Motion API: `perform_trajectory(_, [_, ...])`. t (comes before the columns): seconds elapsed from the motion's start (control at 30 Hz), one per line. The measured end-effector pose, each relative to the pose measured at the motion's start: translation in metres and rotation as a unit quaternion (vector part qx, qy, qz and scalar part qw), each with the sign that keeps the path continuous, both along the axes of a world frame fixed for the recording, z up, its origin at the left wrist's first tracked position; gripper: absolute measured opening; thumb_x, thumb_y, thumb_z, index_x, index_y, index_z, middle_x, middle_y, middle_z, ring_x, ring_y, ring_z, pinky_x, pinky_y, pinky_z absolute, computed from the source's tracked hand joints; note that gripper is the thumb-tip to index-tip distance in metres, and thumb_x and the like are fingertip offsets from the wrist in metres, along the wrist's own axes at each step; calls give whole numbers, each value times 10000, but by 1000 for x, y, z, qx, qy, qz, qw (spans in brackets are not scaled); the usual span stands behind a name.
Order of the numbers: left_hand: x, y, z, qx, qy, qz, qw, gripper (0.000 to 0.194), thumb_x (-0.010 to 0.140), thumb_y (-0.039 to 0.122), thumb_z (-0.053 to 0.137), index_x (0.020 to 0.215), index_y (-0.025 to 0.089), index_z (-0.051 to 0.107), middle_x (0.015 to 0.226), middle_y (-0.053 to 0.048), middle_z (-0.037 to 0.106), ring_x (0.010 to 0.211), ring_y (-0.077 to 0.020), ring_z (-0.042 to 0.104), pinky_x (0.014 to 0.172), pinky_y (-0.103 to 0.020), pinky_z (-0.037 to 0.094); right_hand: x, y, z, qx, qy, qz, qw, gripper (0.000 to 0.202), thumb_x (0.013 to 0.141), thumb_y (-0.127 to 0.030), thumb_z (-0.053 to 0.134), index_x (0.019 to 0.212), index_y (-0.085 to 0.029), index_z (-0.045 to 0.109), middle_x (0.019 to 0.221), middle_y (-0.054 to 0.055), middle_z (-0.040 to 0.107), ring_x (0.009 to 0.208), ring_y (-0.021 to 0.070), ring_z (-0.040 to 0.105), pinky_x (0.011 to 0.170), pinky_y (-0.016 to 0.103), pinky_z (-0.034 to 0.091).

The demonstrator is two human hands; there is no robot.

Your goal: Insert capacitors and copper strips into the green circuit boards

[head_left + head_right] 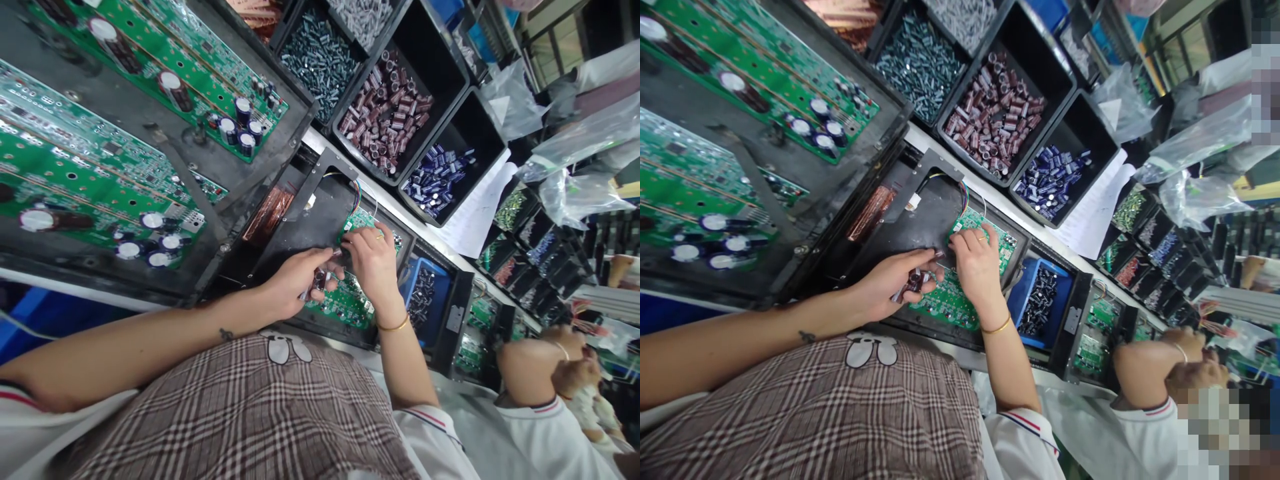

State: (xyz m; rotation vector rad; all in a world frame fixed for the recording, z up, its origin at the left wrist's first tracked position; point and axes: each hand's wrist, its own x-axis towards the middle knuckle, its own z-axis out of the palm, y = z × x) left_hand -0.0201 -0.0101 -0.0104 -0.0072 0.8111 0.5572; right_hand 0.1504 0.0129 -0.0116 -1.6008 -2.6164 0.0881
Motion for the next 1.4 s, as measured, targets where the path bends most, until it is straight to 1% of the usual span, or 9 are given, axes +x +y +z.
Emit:
perform_trajectory(0.1, [0,2,-2,-21,7,1,1000,184,959,287,457,914,139,558,699,-37,580,451,-63,479,327,-127,203,-1,1,1,4,12,33,999,198,959,-241,474,1019,-244,663,998,29,691,1026,197,591,1090,461,306])
perform_trajectory(0.2, [-1,3,-1,-9,8,-14,1000,239,965,325,451,849,139,545,653,-3,514,436,-49,450,330,-124,187,-5,-10,11,2,82,-31,996,233,954,-306,504,1149,-271,627,1038,27,681,1033,197,594,1035,436,377])
perform_trajectory(0.33, [2,-11,9,30,-25,-84,996,265,931,347,510,777,135,547,639,15,468,435,-41,427,328,-121,170,-8,-57,38,-41,154,-91,983,248,949,-344,517,1176,-284,597,1020,3,696,986,168,624,1031,397,402])
perform_trajectory(0.43, [5,-37,16,-26,-31,-175,984,165,892,284,541,840,134,586,691,-10,524,516,-81,514,349,-134,281,2,-105,48,-17,142,-154,978,158,947,-304,522,1058,-266,629,997,0,703,968,160,632,1074,407,361])
perform_trajectory(0.57, [6,-70,14,-90,-37,-298,950,120,835,203,513,810,112,587,716,-49,579,621,-147,602,509,-234,490,18,-154,31,-29,95,-186,977,147,952,-236,500,1047,-247,611,1027,10,701,993,161,629,1112,447,301])
perform_trajectory(0.7, [5,-84,6,-71,-61,-333,938,163,839,233,489,859,108,593,720,-63,616,665,-176,638,572,-265,510,23,-167,7,-45,67,-172,982,177,962,-223,467,1073,-237,604,1062,25,693,1034,174,621,1151,505,224])
perform_trajectory(1.13, [-7,-86,4,36,-93,-348,932,291,909,392,498,774,134,510,680,-100,654,540,-144,576,448,-209,364,20,-165,2,-18,19,-113,993,206,962,-180,455,1090,-219,612,1013,29,707,1020,168,640,1174,532,204])
perform_trajectory(1.27, [-9,-87,5,-2,-86,-247,965,170,908,242,556,793,123,515,662,-23,567,538,-74,483,458,-173,336,17,-168,4,2,43,-80,996,263,960,-162,460,1175,-235,593,1064,25,712,1108,174,616,1178,539,184])
perform_trajectory(1.4, [-13,-91,4,-14,-93,-177,980,38,891,136,569,918,111,559,799,-41,581,669,-100,546,567,-214,433,3,-171,27,-22,140,-128,982,296,938,-265,547,1234,-257,560,1122,20,698,1061,154,628,1115,449,331])
